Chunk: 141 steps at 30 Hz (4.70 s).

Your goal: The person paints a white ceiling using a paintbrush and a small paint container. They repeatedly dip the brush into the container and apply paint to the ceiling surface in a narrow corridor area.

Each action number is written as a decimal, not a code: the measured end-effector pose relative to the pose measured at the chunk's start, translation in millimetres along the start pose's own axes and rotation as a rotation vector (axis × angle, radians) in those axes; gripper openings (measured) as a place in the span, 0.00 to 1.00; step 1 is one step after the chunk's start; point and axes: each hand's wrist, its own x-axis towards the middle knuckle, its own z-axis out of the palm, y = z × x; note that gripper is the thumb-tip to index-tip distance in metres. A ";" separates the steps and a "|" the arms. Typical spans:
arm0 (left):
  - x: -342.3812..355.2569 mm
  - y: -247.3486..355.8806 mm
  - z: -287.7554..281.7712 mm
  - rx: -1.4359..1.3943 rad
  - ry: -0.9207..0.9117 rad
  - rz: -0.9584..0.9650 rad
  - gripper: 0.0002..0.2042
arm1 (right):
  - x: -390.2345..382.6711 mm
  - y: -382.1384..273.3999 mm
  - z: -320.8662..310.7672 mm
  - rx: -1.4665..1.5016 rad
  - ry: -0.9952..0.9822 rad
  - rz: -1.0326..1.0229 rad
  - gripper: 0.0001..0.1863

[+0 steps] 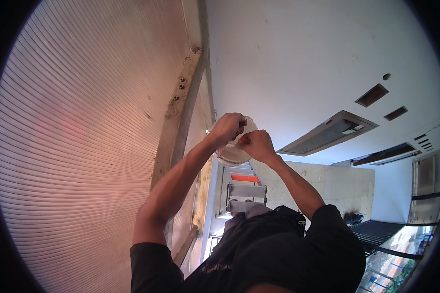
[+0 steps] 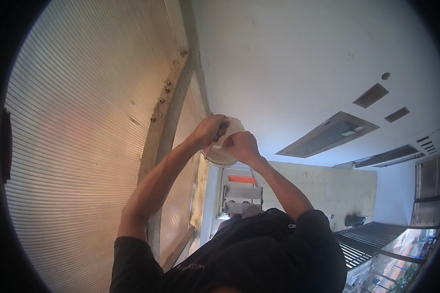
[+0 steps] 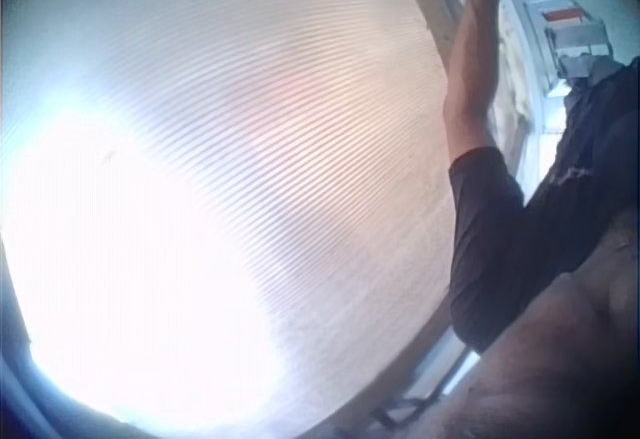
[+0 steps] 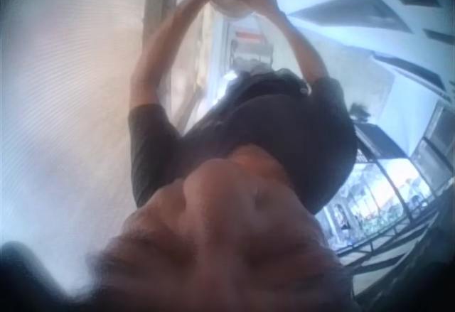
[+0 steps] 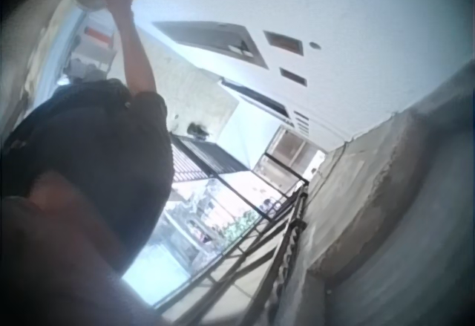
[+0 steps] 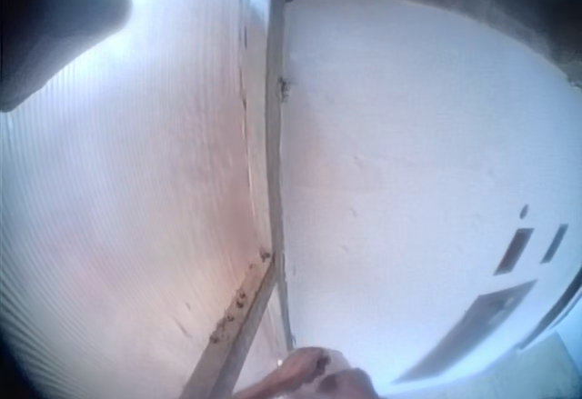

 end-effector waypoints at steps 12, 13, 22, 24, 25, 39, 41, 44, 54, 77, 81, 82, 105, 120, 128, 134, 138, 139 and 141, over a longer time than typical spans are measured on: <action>-0.2 0.7 -1.3 -0.024 -0.010 -0.049 0.12 | 3.0 16.1 11.5 -0.122 0.410 -0.586 0.07; 0.1 0.1 -1.5 -0.021 -0.009 -0.062 0.12 | 4.1 18.0 12.2 -0.186 0.462 -0.665 0.07; -4.8 6.0 2.2 -0.031 -0.014 -0.068 0.11 | -14.6 4.5 -1.5 -0.087 0.439 -0.277 0.05; -4.4 7.1 1.3 -0.063 -0.038 -0.066 0.11 | -15.9 5.1 3.7 0.133 0.340 -0.161 0.09; -4.1 7.9 1.2 -0.085 -0.050 -0.064 0.11 | -15.7 6.3 5.5 0.240 0.292 -0.103 0.11; -3.2 5.6 2.1 -0.061 -0.059 -0.106 0.11 | -6.0 15.7 1.2 0.022 0.226 -0.393 0.11; -0.4 1.5 0.4 -0.076 -0.065 -0.131 0.11 | -4.1 18.6 3.9 -0.121 0.335 -0.512 0.09; -1.7 3.4 -0.4 -0.043 -0.077 -0.123 0.11 | -0.7 25.8 7.7 -0.203 0.444 -0.581 0.09; -7.8 12.4 1.7 -0.080 -0.082 -0.096 0.11 | -8.5 21.2 15.1 0.310 0.165 -0.182 0.12; -1.9 3.3 0.2 -0.114 -0.068 -0.185 0.12 | -7.1 26.7 2.4 -0.155 0.529 -0.531 0.11; -3.3 7.0 0.9 -0.127 -0.038 -0.178 0.12 | -31.1 27.6 -4.2 -0.065 0.597 -0.487 0.11; -3.1 5.8 0.3 -0.132 -0.029 -0.141 0.11 | -38.0 29.0 -11.1 -0.017 0.608 -0.465 0.11; 4.7 -0.8 -13.5 -0.207 0.107 -0.071 0.10 | 222.1 -88.4 -161.4 1.008 0.723 -0.570 0.12; -1.3 4.7 -11.7 -0.181 0.060 -0.083 0.12 | 220.5 -45.0 -187.3 0.721 1.121 -0.516 0.11; 6.2 1.9 -12.5 -0.149 0.058 -0.096 0.12 | 210.2 -72.5 -173.4 0.784 1.025 -0.505 0.11; -0.7 9.6 -11.9 -0.150 0.055 -0.089 0.12 | 248.7 -89.2 -164.3 0.777 1.048 -0.516 0.10; -2.9 10.3 -12.6 -0.178 0.019 -0.091 0.12 | 232.9 -43.7 -184.5 0.692 1.213 -0.470 0.10; -2.9 10.5 -9.7 -0.182 0.014 -0.087 0.12 | 225.6 -26.7 -192.8 0.661 1.251 -0.447 0.10; -5.2 9.2 -7.8 -0.190 0.018 -0.084 0.12 | 204.8 -5.1 -208.2 0.563 1.323 -0.373 0.10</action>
